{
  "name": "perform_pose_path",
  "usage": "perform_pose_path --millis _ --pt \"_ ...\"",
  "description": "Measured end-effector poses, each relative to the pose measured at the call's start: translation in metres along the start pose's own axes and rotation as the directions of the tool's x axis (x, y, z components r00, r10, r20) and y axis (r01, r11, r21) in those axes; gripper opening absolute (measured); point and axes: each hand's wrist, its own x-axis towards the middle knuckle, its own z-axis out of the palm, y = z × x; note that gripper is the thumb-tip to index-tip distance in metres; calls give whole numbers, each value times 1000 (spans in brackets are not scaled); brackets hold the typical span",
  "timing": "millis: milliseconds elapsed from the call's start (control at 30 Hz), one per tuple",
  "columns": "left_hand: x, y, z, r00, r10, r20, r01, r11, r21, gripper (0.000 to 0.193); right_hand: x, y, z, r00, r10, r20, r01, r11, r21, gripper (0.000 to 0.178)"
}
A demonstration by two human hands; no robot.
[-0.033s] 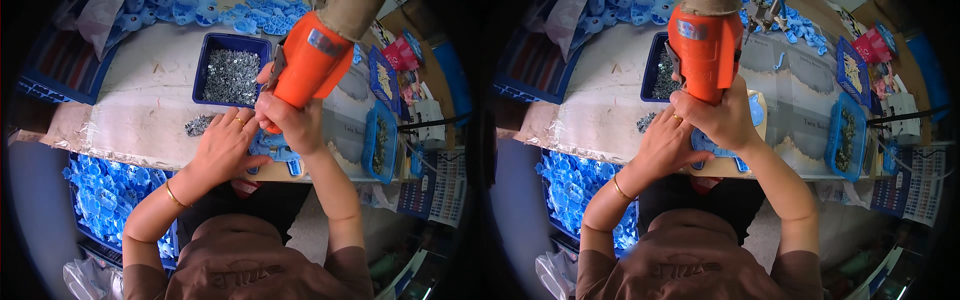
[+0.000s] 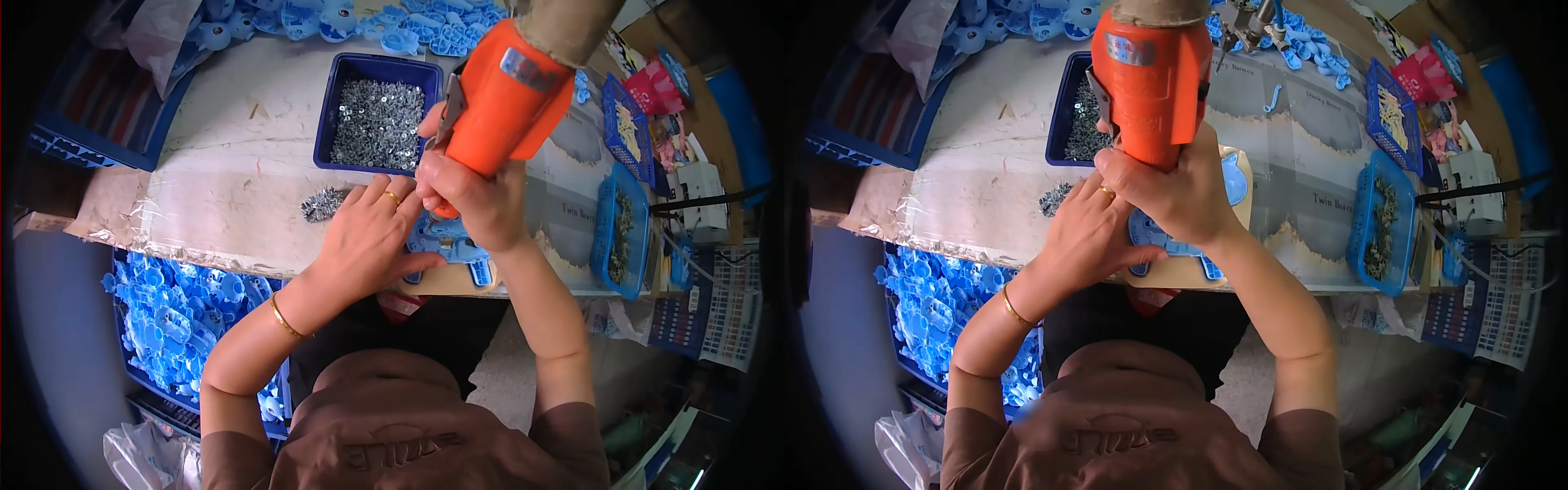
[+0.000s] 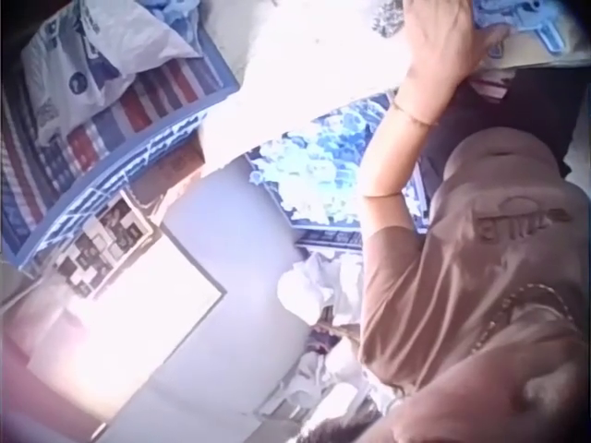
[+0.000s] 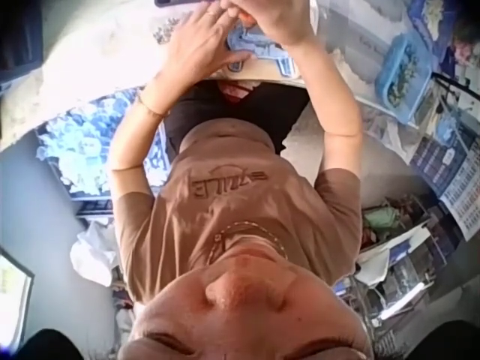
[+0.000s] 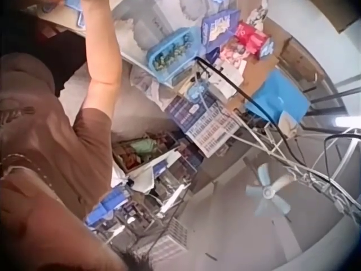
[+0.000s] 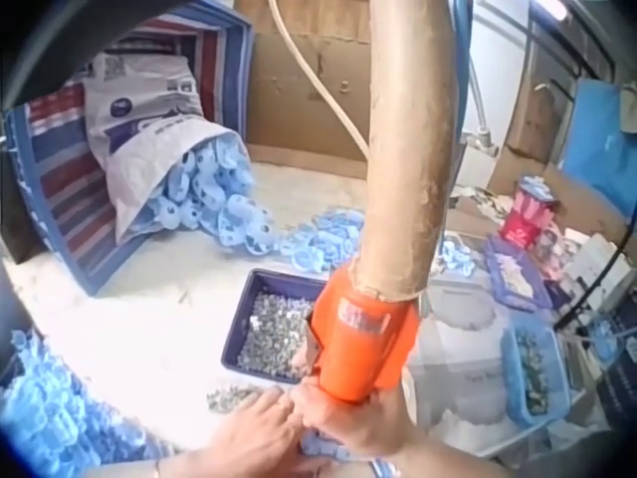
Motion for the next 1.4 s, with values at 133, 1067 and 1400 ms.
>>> perform_pose_path --millis 133,1067,1400 --pt "-2 -2 7 1000 0 24 1 1000 -15 65 -3 9 1 999 -40 -26 41 999 10 26" --pt "-15 11 -9 995 -32 -96 11 977 -212 38 27 -125 -51 599 -799 -42 449 379 -809 36" --pt "-9 31 5 984 178 -18 -178 967 -180 30 89 -131 -74 952 -279 124 304 906 -295 59"
